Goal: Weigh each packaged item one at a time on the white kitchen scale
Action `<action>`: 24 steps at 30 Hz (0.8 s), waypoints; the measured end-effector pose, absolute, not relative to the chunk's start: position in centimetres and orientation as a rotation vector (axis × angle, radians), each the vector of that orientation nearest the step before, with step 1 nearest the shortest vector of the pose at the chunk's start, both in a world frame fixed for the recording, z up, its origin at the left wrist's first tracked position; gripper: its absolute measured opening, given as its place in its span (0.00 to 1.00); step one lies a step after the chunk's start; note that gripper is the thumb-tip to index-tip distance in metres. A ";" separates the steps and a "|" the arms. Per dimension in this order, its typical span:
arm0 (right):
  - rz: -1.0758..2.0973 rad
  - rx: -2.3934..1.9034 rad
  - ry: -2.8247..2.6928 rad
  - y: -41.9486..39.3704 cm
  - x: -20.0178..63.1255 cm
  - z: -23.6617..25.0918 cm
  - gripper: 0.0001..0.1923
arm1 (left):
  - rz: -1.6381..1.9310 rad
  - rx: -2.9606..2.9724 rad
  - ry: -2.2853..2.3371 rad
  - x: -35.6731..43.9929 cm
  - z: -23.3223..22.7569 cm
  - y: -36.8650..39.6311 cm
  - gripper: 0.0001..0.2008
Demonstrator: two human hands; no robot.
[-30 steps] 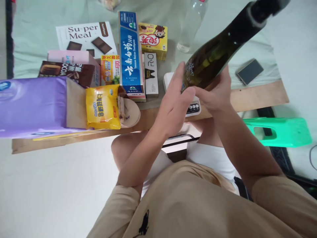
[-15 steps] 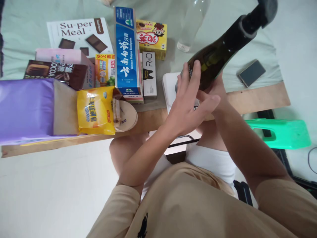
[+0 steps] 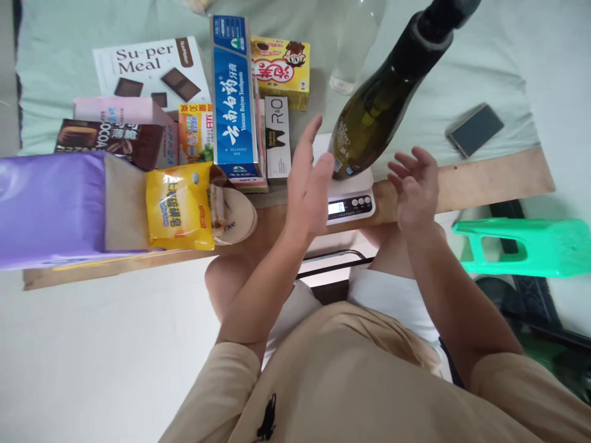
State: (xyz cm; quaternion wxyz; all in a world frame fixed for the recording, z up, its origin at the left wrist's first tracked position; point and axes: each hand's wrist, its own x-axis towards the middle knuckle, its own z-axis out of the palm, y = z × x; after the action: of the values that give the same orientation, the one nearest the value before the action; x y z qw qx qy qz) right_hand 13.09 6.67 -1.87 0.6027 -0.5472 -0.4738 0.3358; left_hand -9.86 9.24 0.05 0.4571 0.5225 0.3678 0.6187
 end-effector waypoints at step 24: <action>0.674 -1.408 -0.936 6.5 15.4 -6.3 0.25 | 1.415 1.187 1.047 -11.0 0.3 9.9 0.37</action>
State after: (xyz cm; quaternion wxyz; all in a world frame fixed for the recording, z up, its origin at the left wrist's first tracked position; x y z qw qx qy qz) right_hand 15.38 6.49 -6.33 0.6138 -0.6107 -0.4061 0.2924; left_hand -10.96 9.88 0.28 0.4873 0.4882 0.4306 0.5820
